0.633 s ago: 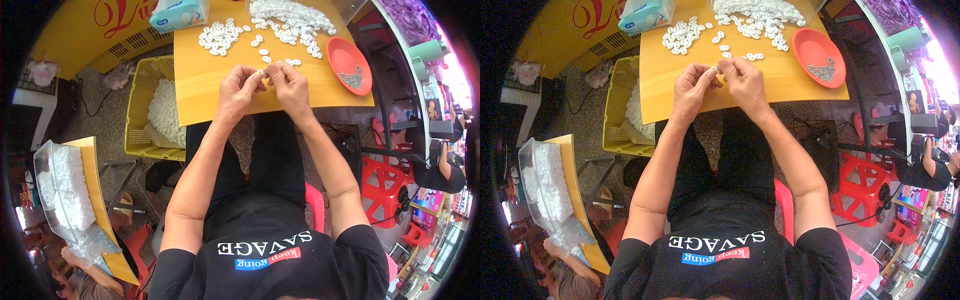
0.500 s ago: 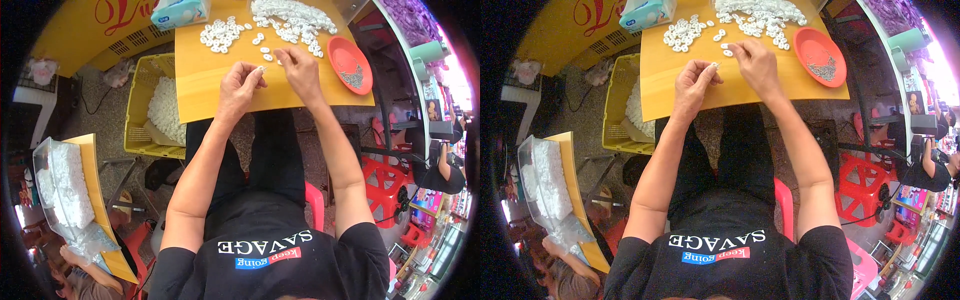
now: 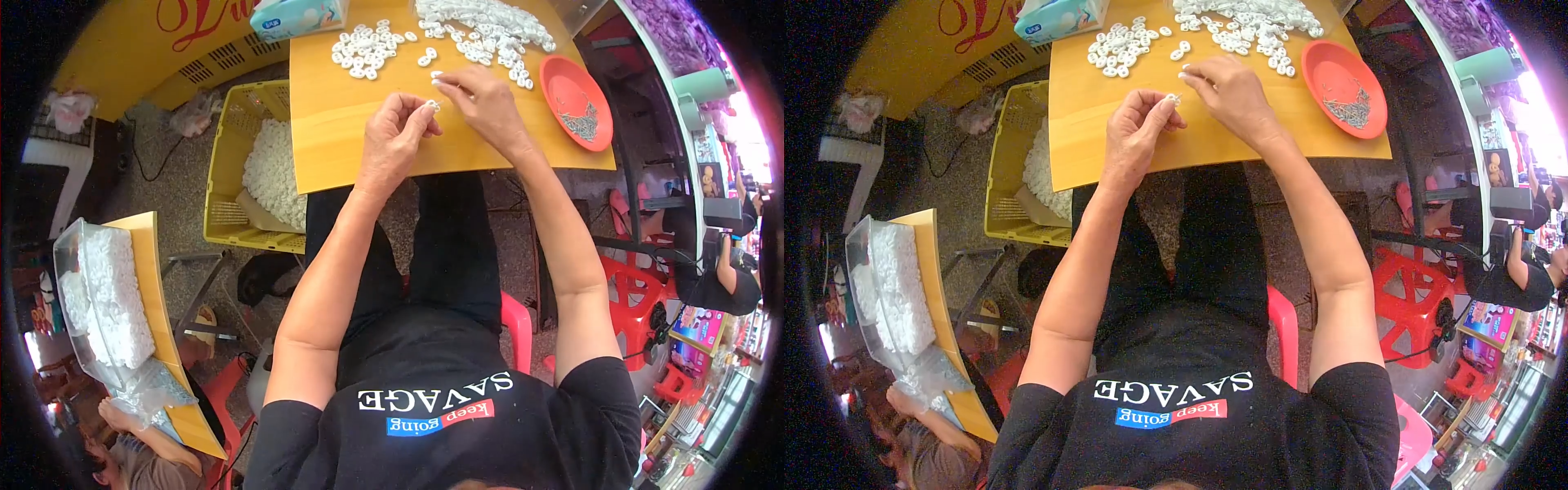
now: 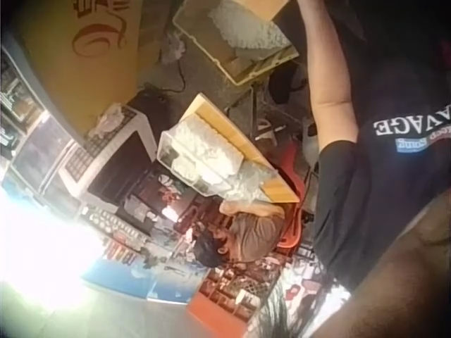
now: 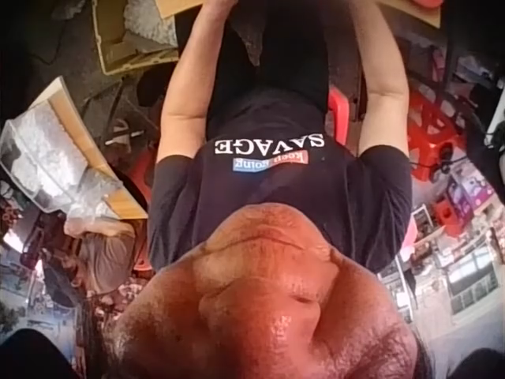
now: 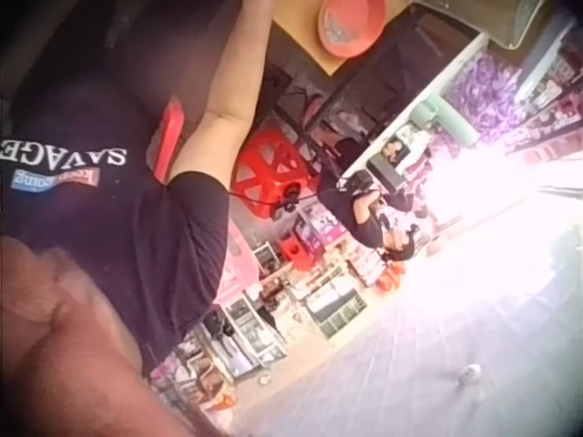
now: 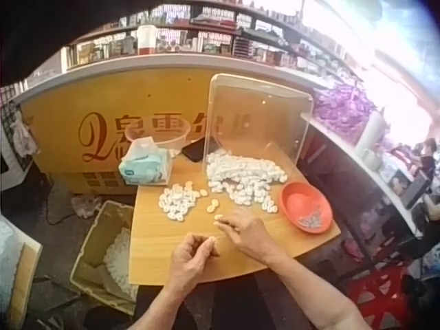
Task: Manually inserting small metal rings into white oval plastic components at an assembly station.
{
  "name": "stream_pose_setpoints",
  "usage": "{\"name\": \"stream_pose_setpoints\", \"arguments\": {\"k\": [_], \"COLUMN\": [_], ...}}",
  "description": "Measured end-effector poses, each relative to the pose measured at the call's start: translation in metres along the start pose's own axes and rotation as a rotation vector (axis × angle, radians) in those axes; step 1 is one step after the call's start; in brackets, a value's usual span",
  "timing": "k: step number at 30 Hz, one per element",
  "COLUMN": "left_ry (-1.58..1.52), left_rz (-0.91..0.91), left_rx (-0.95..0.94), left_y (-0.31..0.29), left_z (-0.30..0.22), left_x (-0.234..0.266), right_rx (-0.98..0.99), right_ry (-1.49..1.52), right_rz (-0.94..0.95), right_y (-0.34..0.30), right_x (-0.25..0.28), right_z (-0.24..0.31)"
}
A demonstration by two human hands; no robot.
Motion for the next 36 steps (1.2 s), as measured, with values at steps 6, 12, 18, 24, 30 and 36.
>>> {"name": "stream_pose_setpoints", "arguments": {"k": [6,12,18,24,30,36], "left_ry": [-0.186,-0.194,-0.179,-0.165,-0.171,-0.144], "left_rz": [-0.076,-0.036,-0.023,0.006,0.021,0.018], "left_rx": [-0.079,-0.044,-0.041,-0.008,0.005,0.009], "left_y": [0.004,0.004,0.003,0.003,0.002,0.002], "left_z": [0.000,0.002,0.001,0.001,0.000,0.000], "left_x": [0.003,0.002,0.002,0.001,0.002,0.002], "right_rx": [-0.413,-0.575,-0.611,-0.645,-0.537,-0.493], "right_ry": [0.550,0.796,0.862,1.063,0.954,0.826], "right_rz": [0.139,0.167,0.027,-0.020,-0.013,0.005], "right_y": [-0.022,-0.032,-0.036,-0.032,-0.029,-0.029], "right_x": [0.005,-0.005,-0.008,0.000,0.002,0.005], "right_z": [0.005,0.010,0.019,0.018,0.024,0.025]}}
Point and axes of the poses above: each hand's wrist, its own y-axis towards the middle knuckle, its own x-axis out of the back of the hand, z = x × y, the point moved 2 cm from there along y, towards the middle knuckle, and after that the axes turned 9 degrees about -x, right-handed, at the moved point
